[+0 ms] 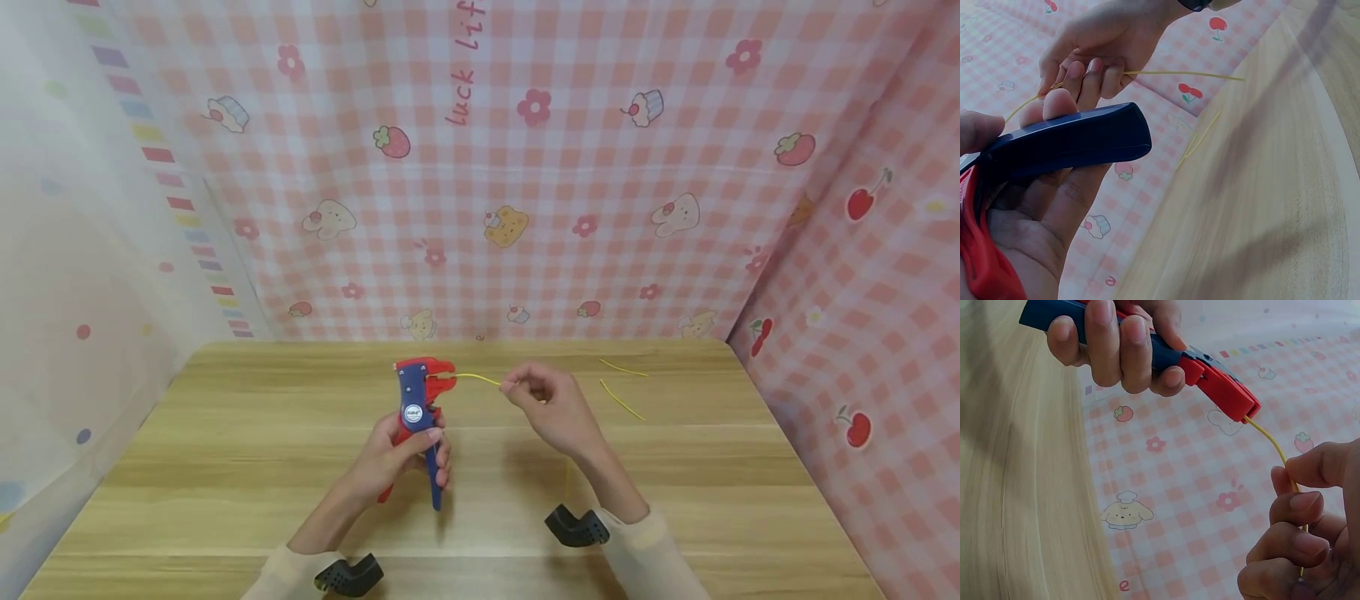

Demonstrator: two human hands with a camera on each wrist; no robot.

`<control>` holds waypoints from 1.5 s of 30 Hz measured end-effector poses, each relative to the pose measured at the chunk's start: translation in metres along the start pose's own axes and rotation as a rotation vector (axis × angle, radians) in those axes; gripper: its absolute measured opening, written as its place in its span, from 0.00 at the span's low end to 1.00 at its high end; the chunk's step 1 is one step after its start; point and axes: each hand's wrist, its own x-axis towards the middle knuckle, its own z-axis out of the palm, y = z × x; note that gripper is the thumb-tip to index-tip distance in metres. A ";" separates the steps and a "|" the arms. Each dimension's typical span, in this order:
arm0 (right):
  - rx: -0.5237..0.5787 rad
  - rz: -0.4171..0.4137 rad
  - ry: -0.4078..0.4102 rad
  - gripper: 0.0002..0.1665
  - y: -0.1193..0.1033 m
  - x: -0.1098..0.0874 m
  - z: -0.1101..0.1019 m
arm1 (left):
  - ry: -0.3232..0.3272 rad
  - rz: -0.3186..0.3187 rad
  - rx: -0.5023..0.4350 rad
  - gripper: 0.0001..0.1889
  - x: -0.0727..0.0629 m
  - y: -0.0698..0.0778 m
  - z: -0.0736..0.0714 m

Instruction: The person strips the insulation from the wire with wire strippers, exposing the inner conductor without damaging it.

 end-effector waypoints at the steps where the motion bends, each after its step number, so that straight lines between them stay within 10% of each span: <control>1: 0.004 -0.002 -0.002 0.06 -0.001 0.000 0.001 | -0.001 0.000 -0.001 0.05 0.000 0.000 0.000; 45: 0.052 -0.038 -0.034 0.07 -0.004 -0.002 0.010 | -0.023 0.019 0.016 0.06 0.000 0.000 0.004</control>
